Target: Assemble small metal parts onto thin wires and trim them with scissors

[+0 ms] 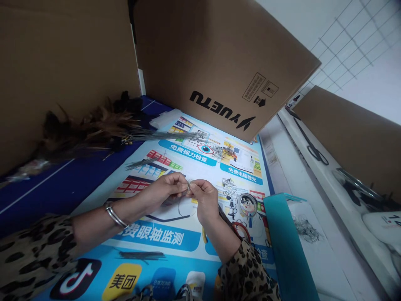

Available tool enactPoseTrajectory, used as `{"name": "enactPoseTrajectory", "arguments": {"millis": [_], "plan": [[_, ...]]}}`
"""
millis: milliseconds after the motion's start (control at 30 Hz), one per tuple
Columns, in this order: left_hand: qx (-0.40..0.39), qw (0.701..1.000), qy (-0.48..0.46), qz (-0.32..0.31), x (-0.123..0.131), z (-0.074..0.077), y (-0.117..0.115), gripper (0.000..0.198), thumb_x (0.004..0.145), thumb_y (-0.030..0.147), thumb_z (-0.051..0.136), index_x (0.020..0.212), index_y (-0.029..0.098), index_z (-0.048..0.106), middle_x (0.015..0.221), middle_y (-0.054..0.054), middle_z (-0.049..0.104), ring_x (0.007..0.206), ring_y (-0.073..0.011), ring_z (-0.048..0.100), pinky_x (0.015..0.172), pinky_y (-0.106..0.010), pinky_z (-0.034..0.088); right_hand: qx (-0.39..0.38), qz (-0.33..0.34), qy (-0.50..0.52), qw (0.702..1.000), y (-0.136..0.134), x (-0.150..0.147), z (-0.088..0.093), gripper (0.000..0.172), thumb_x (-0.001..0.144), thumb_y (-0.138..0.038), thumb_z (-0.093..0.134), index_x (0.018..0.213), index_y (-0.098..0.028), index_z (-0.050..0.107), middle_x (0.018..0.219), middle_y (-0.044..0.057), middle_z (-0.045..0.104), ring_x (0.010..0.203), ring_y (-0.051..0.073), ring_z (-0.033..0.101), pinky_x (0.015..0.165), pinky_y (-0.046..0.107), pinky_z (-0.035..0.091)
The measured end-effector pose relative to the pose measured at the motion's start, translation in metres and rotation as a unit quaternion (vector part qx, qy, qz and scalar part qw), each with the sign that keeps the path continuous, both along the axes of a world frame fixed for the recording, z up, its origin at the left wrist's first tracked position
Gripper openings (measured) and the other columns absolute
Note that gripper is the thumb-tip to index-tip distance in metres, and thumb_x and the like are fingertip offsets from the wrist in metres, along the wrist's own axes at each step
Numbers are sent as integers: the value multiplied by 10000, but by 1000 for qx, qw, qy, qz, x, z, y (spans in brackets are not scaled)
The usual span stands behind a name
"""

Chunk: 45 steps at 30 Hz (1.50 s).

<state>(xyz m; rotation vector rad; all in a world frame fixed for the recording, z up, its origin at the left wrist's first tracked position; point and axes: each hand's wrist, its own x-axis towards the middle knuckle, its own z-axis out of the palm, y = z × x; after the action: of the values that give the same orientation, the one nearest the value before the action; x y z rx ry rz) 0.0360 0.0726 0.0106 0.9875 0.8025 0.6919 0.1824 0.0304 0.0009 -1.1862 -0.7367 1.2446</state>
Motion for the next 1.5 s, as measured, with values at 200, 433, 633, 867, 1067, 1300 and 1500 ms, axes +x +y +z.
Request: {"name": "enactPoseTrajectory", "arguments": {"millis": [200,433,633,867,1067,1300,1500], "plan": [[8,1000,-3,-6,0,-8,0,284,759,395,742,721,173,568,573,47,535,503,-85,417,484,-207,240,0,-2,0,1000,0,0,-2,162,702,-304,779,752,-171,700,583,-27,641,551,126,581,606,269,505],[17,1000,-7,-11,-1,-16,0,273,794,394,723,733,172,577,575,48,532,501,-84,409,482,-208,233,2,-3,5,1000,0,0,-2,158,708,-288,777,762,-160,701,593,-23,648,561,125,588,603,262,500],[17,1000,5,-11,-1,-11,2,298,773,418,729,722,174,565,557,54,513,481,-78,384,460,-205,231,-5,16,3,1000,2,1,-2,190,712,-306,780,782,-154,691,611,-29,646,573,120,591,626,268,513],[97,990,88,-54,-32,12,11,259,771,397,720,767,171,591,585,53,509,523,-84,418,490,-197,310,5,79,-110,991,0,13,7,241,753,-328,759,927,-178,685,708,-36,634,628,117,576,607,244,484],[167,949,224,-147,-97,9,1,154,814,313,666,783,173,611,651,44,528,578,-97,458,524,-196,348,65,362,-412,834,-21,2,33,74,861,-261,705,839,-191,690,821,1,653,747,133,604,684,242,454],[268,883,286,-259,-121,-19,-24,140,888,245,564,810,170,652,756,19,634,721,-145,559,652,-216,399,168,518,-645,536,-61,-29,39,282,877,-395,715,995,-144,662,977,95,663,879,249,633,688,323,486],[356,847,304,-252,-108,-20,-28,166,915,214,548,808,204,676,821,-3,672,785,-162,607,713,-220,409,197,493,-680,506,-70,-32,24,137,925,-256,630,961,-124,637,933,104,646,859,246,616,690,341,502]]}}
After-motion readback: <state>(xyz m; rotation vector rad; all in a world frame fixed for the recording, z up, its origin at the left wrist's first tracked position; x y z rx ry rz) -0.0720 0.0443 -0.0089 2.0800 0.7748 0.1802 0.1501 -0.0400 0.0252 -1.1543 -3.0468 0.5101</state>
